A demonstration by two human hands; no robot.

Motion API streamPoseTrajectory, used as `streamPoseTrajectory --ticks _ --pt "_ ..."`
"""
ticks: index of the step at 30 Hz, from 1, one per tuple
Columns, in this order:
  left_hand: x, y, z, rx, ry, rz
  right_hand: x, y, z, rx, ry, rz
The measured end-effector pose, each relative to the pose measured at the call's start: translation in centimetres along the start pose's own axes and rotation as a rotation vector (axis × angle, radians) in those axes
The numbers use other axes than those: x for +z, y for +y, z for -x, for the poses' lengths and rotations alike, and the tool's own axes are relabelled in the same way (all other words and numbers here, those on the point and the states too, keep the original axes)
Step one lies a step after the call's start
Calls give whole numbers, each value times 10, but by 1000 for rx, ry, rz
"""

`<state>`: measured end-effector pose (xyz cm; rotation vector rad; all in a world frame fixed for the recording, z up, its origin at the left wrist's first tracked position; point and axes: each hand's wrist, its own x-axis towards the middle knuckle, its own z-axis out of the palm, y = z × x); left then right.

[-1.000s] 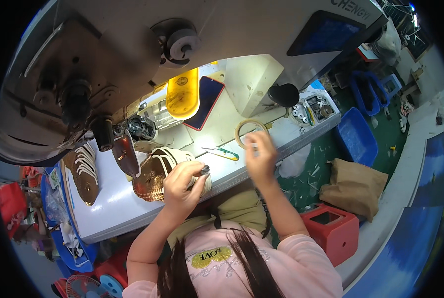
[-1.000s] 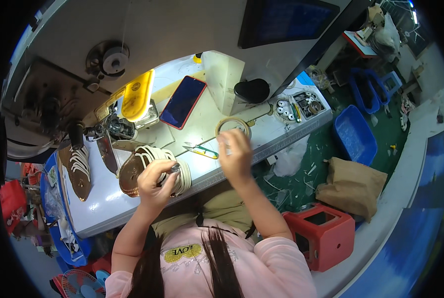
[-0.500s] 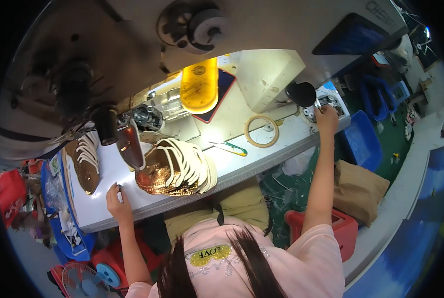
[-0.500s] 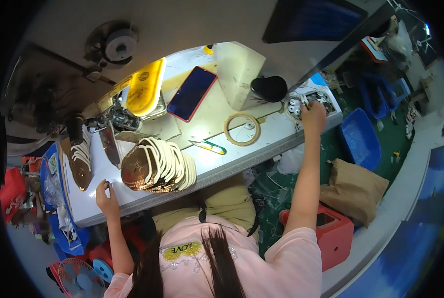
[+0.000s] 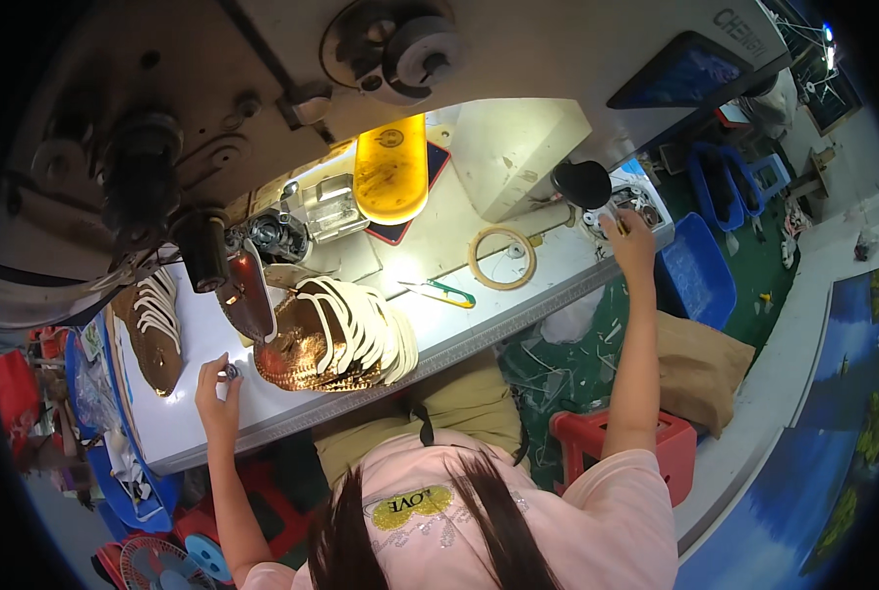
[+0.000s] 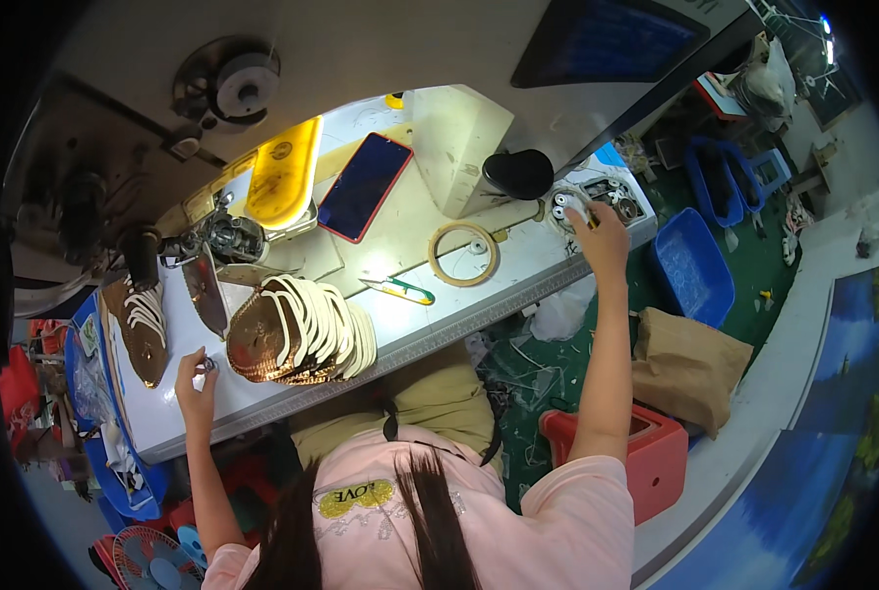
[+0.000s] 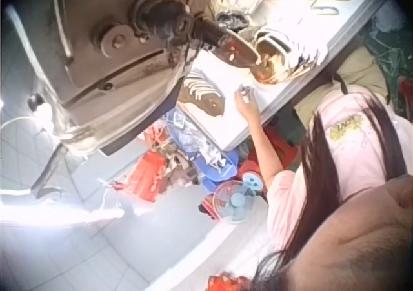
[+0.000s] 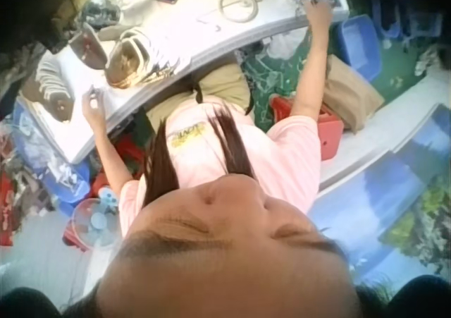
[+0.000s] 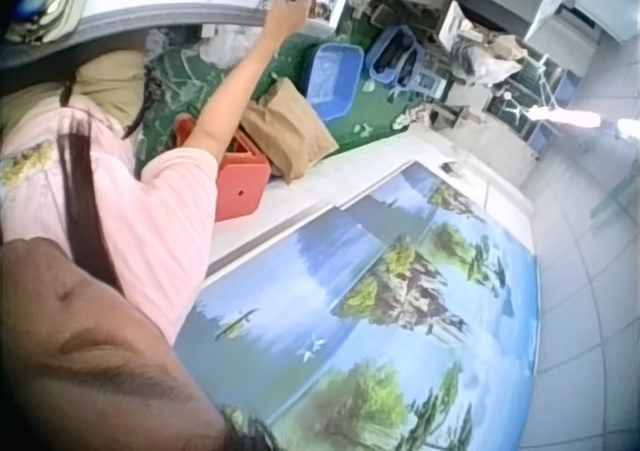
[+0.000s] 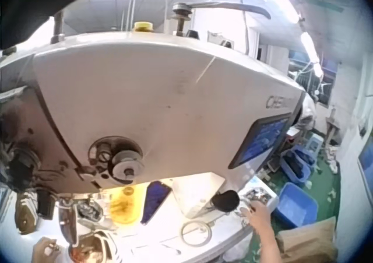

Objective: The person sews shoe upper pieces using a sewing machine and trims thread from the components with snips.

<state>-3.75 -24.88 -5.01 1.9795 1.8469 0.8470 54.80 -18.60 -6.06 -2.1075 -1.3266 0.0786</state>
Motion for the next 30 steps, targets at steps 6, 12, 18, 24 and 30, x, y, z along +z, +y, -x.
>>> streamPoseTrajectory --ticks 6,12,18,24,30 --pt "2 -34 -4 -31 212 105 5 14 -6 -50 -118 184" --pt "-5 -31 -6 -182 353 426 23 16 -14 -91 -110 243" --pt "0 -21 -24 -326 346 795 20 50 -9 -278 317 -197" --pt "1 -23 -21 -386 438 881 28 -13 37 57 202 -1143" --pt "4 -31 -27 -286 386 813 63 -31 56 -118 44 -588"
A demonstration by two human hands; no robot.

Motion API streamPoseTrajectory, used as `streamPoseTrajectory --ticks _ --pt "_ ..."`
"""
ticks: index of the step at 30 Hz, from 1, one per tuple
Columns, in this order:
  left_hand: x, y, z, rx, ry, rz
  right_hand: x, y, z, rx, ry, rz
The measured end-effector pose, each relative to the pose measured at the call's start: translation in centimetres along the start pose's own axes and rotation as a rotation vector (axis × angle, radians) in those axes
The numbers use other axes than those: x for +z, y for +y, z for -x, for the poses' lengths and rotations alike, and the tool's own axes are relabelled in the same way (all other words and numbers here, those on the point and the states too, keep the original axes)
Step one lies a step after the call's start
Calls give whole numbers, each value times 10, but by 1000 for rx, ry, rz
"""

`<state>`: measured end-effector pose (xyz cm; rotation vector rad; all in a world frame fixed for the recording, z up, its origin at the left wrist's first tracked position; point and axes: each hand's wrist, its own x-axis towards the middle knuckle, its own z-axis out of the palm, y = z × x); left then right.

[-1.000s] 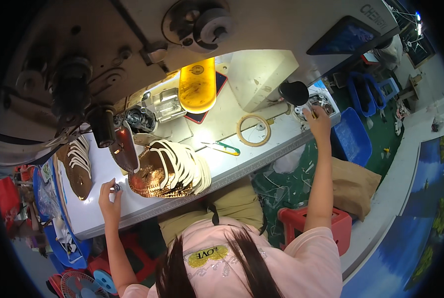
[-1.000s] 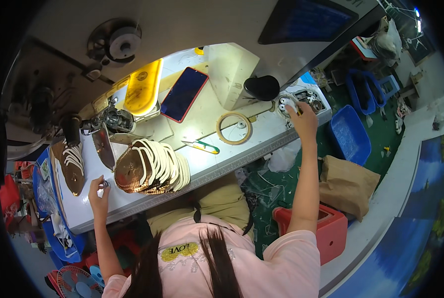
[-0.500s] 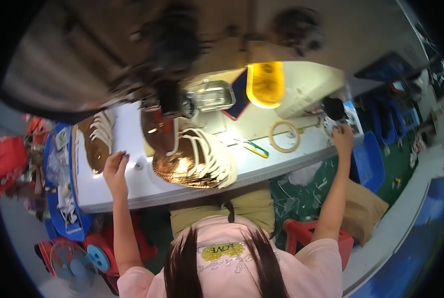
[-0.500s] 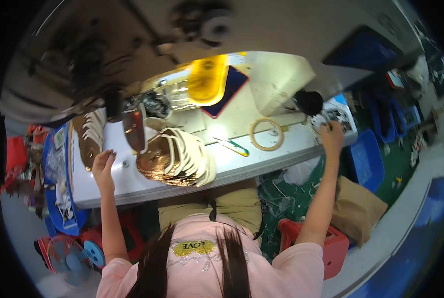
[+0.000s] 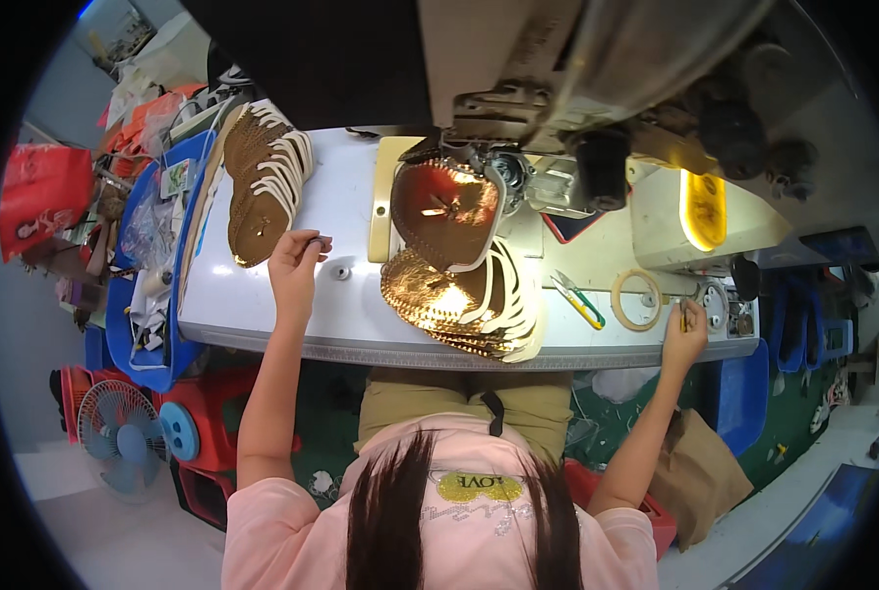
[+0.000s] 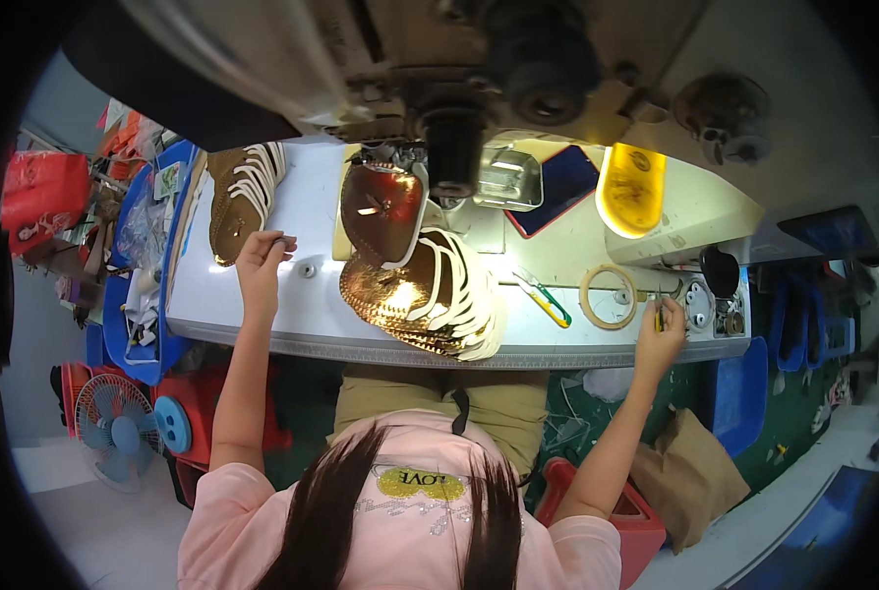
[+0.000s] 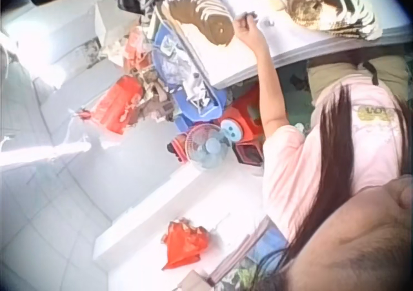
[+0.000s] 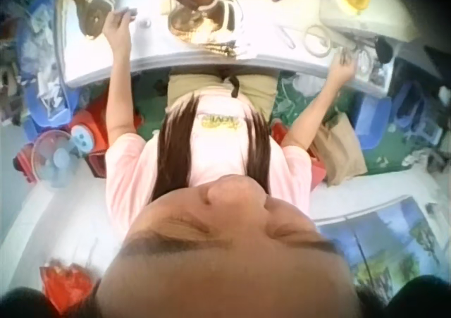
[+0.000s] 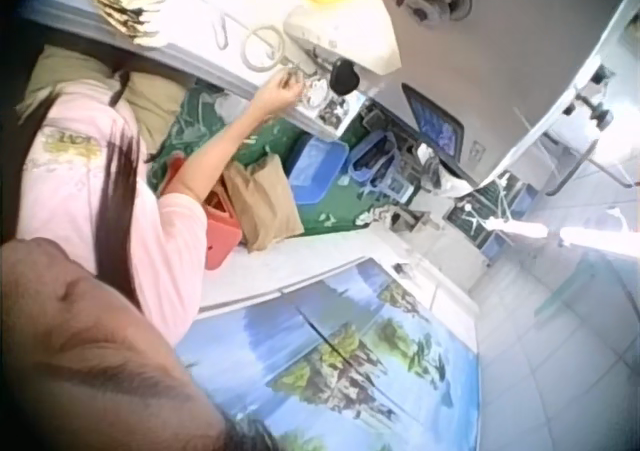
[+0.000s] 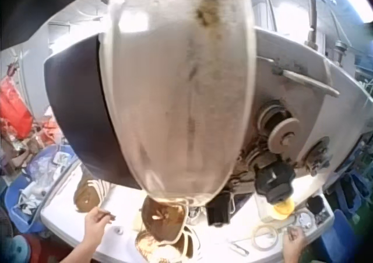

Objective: The person sews shoe upper pieces using a sewing machine and trims thread from the components with snips.

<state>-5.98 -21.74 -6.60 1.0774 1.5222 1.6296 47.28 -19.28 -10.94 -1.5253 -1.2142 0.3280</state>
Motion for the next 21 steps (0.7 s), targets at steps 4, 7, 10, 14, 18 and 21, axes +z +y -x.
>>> streamPoseTrajectory --ticks 4,7,10,14,18,21 --pt "-9 5 1 41 36 -137 7 -7 -5 -19 22 613" --pt "-23 5 2 56 110 -432 19 -21 -3 -54 28 724" --pt "-15 -1 -3 12 -4 -119 15 -68 19 -342 247 476" --pt "-20 5 -7 -55 -54 -101 91 -184 113 -484 -351 -239" --pt "-28 9 -12 -63 -90 -102 197 -250 187 -868 -955 -115" --pt "-27 13 -22 -72 -165 -130 260 -241 206 -962 -851 110"
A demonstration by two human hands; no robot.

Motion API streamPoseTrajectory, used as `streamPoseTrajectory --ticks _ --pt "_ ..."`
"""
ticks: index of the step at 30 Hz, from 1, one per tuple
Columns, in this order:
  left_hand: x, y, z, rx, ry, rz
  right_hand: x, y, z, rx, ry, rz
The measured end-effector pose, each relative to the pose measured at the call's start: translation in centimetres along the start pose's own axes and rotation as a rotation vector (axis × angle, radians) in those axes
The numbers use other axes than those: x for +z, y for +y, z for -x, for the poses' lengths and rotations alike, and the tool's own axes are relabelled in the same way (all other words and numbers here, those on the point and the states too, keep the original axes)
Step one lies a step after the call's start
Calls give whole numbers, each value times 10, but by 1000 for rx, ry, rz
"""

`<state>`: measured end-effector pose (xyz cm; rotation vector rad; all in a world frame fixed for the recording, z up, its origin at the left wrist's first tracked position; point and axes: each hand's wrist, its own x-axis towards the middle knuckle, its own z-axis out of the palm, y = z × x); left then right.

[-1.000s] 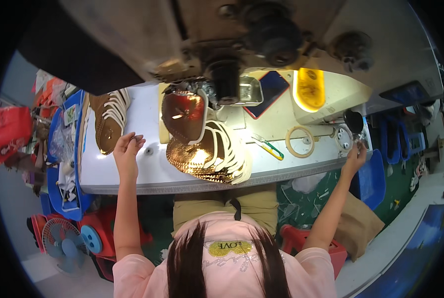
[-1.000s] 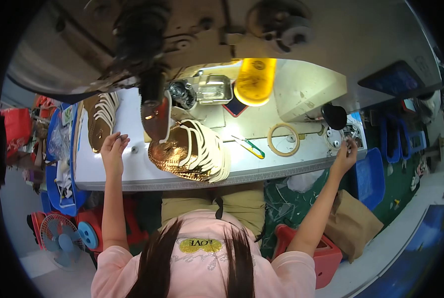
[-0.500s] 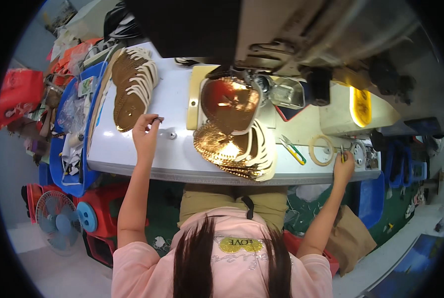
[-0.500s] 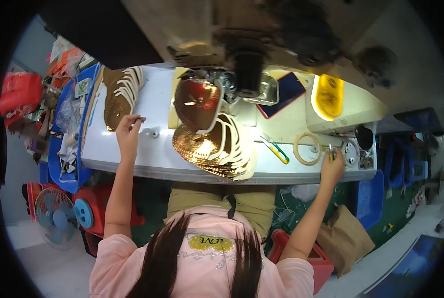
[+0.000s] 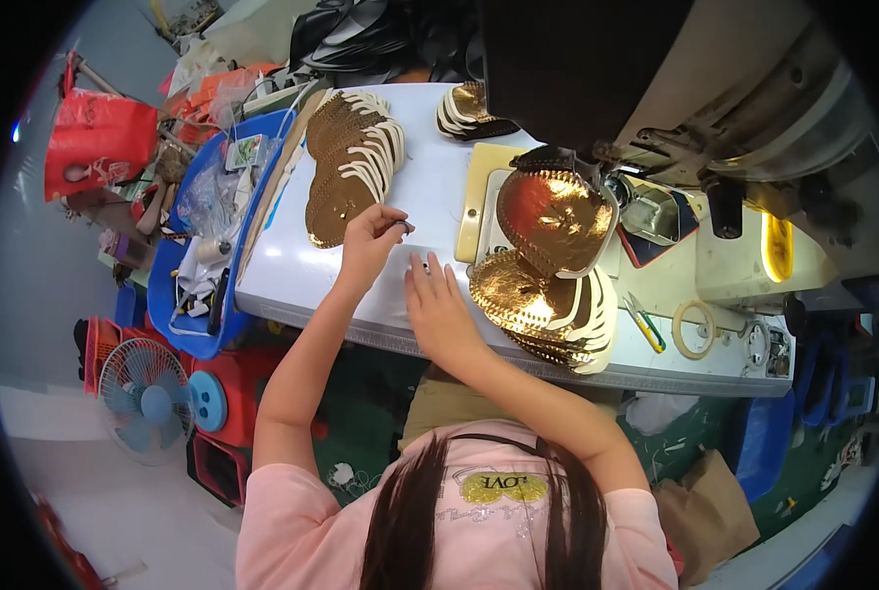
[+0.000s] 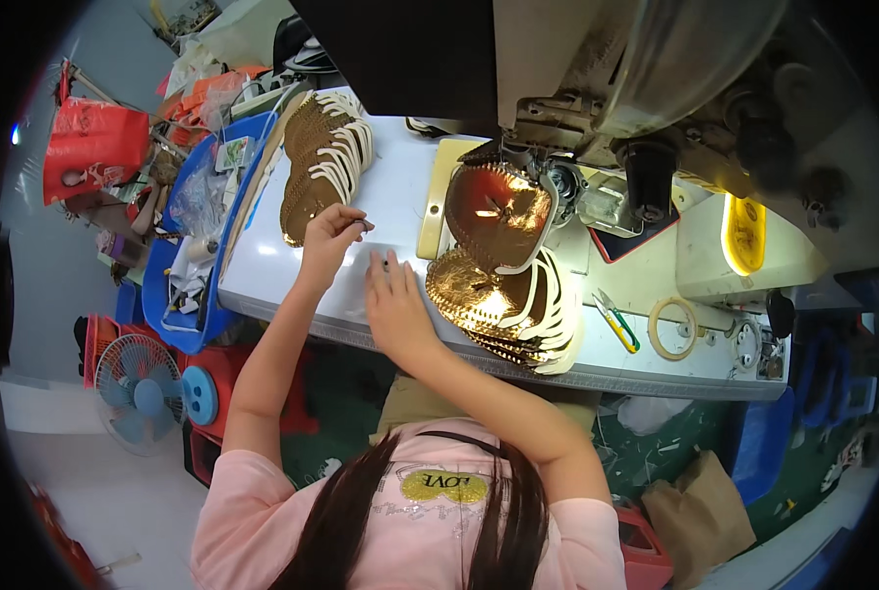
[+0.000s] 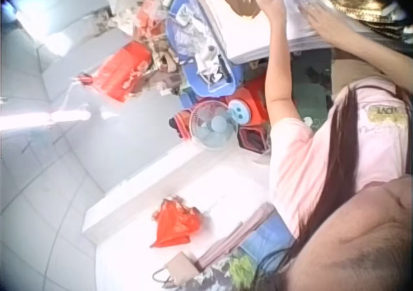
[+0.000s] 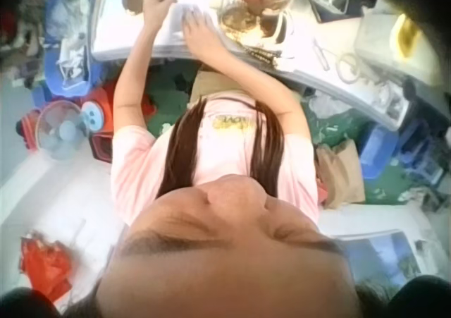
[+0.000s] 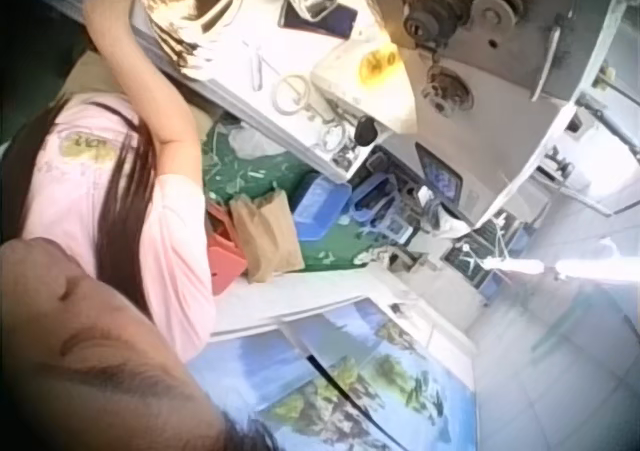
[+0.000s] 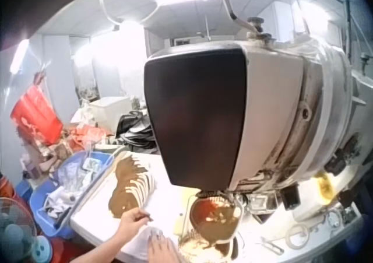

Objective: The person sews shoe upper pieces using a sewing machine and trims thread from the components with snips.

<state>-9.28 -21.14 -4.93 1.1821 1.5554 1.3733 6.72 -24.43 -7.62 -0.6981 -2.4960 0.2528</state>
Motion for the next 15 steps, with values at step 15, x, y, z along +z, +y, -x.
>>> streamPoseTrajectory --ticks 15 --pt "-29 65 -29 197 162 325 -81 -18 37 113 222 -189"
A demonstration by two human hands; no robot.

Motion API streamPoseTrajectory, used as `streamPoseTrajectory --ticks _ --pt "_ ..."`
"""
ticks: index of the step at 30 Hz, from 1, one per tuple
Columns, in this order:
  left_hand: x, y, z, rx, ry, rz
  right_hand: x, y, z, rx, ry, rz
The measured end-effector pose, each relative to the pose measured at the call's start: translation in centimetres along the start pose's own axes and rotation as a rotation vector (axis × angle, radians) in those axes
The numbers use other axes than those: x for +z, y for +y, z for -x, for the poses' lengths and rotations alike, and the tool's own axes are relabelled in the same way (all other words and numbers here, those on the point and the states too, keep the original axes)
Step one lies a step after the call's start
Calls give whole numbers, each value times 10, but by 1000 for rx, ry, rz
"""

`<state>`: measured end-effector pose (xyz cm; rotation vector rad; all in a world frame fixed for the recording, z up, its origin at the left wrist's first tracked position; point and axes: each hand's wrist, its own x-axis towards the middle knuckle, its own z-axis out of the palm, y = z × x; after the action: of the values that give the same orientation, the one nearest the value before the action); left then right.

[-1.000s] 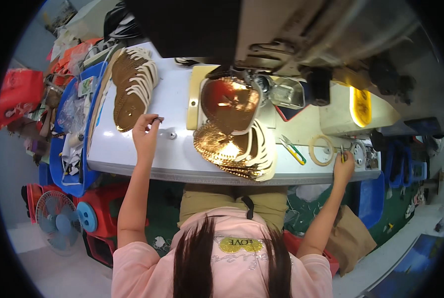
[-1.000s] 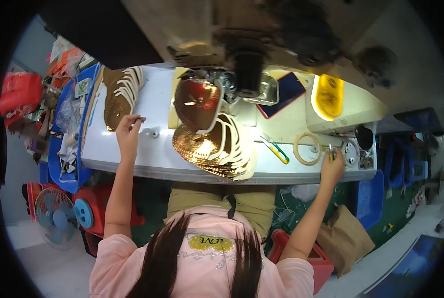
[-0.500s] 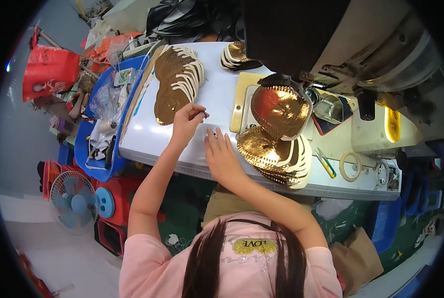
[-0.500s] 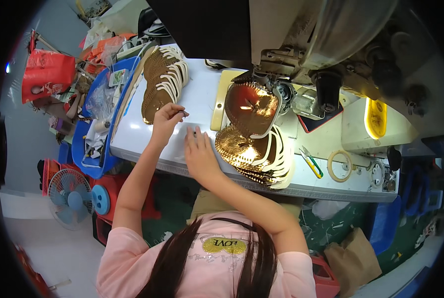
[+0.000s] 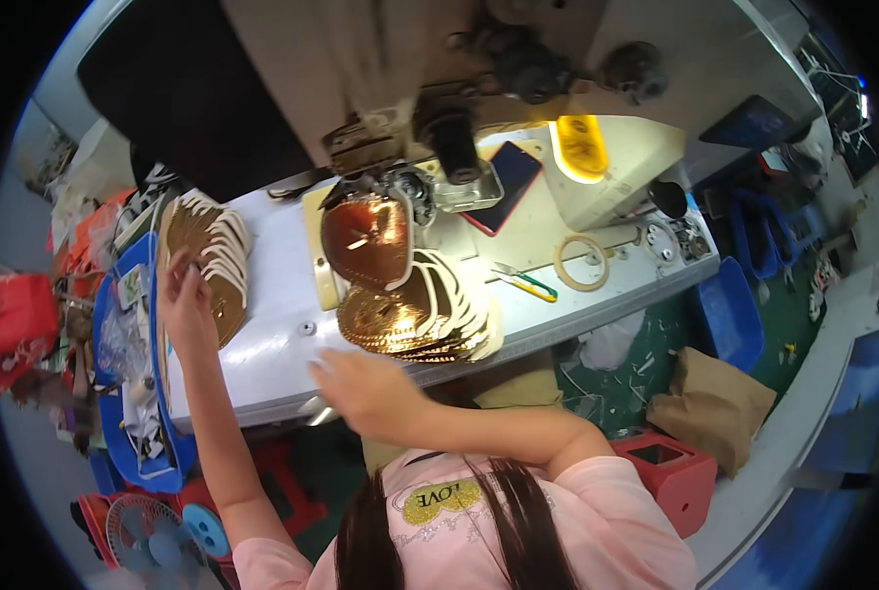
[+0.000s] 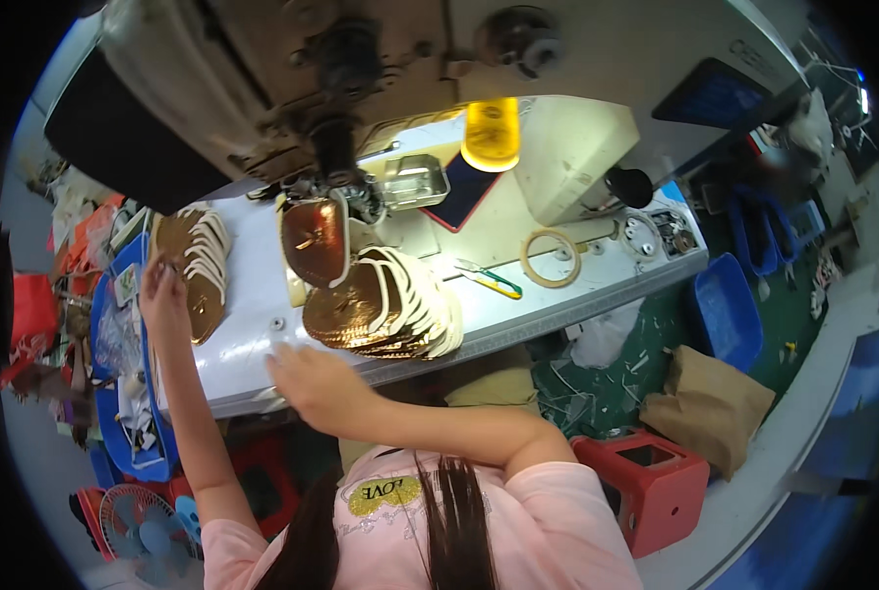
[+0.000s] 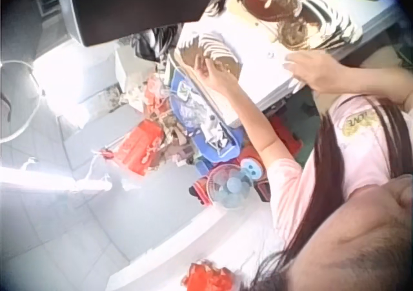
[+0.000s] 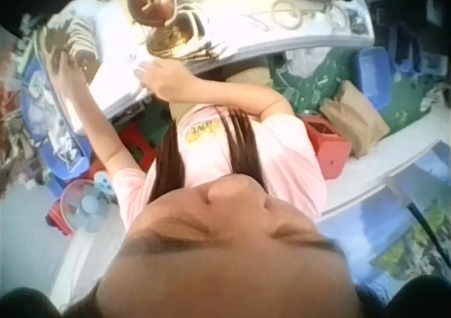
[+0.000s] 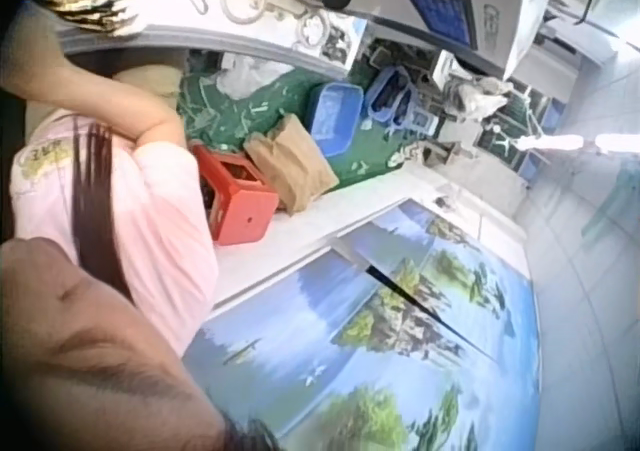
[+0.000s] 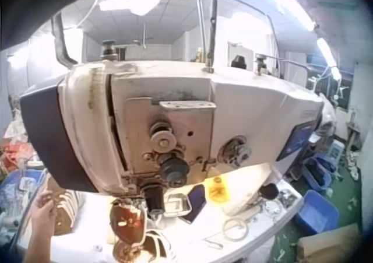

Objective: The person sews shoe upper pieces using a sewing machine and trims thread from the components with snips.

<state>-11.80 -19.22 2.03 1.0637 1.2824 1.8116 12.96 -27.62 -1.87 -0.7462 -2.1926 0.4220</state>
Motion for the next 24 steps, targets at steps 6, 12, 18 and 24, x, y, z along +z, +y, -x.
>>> streamPoseTrajectory --ticks 6,12,18,24 --pt "13 -34 59 -487 18 375 -149 144 87 709 325 585" --pt "69 -18 92 -526 -215 386 -182 187 111 920 14 805" --pt "134 22 138 -467 -248 224 -177 192 106 838 11 791" --pt "153 7 154 -386 -482 138 -178 201 113 954 11 865"
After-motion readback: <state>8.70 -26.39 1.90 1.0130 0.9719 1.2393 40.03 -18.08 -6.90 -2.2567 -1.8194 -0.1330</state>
